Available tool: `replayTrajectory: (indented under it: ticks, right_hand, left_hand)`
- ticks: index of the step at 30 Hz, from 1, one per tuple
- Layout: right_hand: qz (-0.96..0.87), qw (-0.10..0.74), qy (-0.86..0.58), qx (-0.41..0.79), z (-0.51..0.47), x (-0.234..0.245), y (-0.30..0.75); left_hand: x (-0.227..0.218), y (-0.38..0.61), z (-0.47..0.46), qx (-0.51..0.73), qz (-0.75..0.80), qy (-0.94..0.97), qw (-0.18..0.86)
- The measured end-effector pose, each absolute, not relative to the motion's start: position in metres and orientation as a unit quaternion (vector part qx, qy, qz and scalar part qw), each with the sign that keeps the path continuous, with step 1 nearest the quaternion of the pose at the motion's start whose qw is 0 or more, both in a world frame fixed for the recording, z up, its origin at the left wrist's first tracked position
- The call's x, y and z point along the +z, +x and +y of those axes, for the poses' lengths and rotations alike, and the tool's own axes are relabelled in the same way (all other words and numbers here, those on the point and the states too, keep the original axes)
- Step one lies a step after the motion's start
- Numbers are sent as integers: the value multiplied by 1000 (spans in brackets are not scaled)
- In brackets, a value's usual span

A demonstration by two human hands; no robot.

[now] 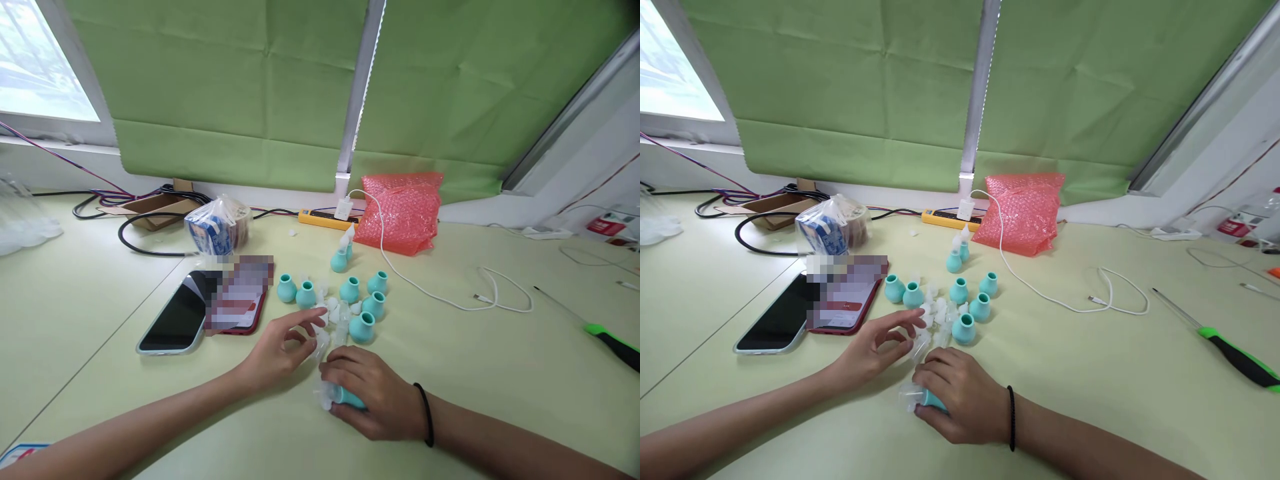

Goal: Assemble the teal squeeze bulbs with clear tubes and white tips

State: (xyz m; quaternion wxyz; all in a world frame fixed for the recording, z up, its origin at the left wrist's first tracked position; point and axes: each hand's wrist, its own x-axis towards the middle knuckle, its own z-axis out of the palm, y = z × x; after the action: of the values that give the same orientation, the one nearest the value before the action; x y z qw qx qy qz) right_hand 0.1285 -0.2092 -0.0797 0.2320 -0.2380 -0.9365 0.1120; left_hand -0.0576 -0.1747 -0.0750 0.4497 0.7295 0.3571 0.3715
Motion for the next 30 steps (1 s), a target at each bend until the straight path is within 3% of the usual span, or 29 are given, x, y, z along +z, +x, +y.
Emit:
replayTrajectory:
  ticks: [8,13,18,24,30]
  right_hand:
    - [-939,242,-230,80,-211,-79,130]
    - [-940,251,-220,74,-211,-80,130]
    - [-939,266,-208,71,-211,-80,129]
    - [-928,265,-254,64,-212,-80,129]
    - [-917,264,-298,27,-210,-87,131]
  left_hand:
    - [-73,-60,-175,382,363,803,280]
    - [-76,-65,-179,306,310,862,258]
    - [-76,-62,-183,245,262,918,167]
    - [-74,-61,-180,234,265,922,158]
    - [-68,-68,-182,302,246,900,194]
